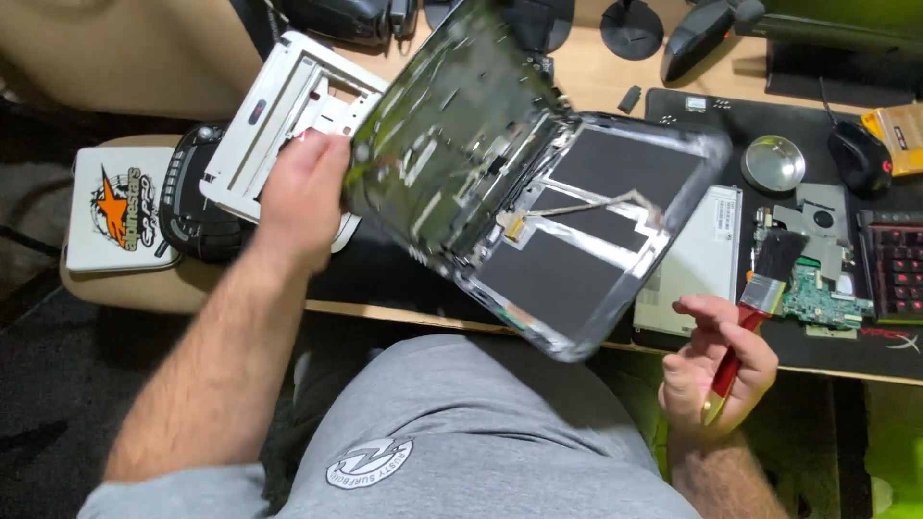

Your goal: Cleaning the internal components of a laptop with a brush and reassembling the outer casing.

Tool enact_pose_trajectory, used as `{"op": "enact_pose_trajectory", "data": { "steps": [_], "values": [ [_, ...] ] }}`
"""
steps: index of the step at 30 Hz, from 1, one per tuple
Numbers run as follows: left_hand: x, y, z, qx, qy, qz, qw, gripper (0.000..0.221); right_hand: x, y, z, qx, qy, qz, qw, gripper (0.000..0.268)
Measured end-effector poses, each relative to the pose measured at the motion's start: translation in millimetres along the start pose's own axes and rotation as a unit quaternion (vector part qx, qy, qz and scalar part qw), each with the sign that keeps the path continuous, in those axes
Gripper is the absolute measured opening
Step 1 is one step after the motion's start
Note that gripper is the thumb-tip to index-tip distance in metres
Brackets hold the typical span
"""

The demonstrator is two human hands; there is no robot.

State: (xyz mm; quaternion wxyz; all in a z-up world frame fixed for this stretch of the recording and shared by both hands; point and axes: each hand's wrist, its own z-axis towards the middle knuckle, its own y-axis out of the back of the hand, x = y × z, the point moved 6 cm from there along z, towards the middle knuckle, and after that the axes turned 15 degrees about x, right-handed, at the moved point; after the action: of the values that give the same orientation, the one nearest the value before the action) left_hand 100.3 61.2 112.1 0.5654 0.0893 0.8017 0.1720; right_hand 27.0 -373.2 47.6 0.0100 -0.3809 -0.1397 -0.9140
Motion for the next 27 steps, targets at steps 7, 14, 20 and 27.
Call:
{"op": "enact_pose_trajectory", "data": {
  "steps": [7,14,20,27],
  "values": [
    [56.1,-65.2,-55.2,0.05,0.13,-0.34,0.93,0.018,-11.5,-5.8,-26.5,-0.006,-0.036,0.039,0.999,0.078],
    [107.8,-117.0,-65.0,0.149,-0.026,-0.5,0.853,0.04,-9.3,-32.2,11.9,0.019,-0.106,0.136,0.985,0.08],
    [115.5,-141.4,-71.5,0.238,-0.06,-0.517,0.82,0.052,-25.9,-18.7,26.1,-0.035,-0.076,-0.02,0.996,0.07],
    [97.3,-135.9,-73.7,0.282,-0.036,-0.444,0.85,0.067,-25.8,-25.2,65.6,-0.008,-0.104,-0.041,0.994,0.053]
  ]
}}
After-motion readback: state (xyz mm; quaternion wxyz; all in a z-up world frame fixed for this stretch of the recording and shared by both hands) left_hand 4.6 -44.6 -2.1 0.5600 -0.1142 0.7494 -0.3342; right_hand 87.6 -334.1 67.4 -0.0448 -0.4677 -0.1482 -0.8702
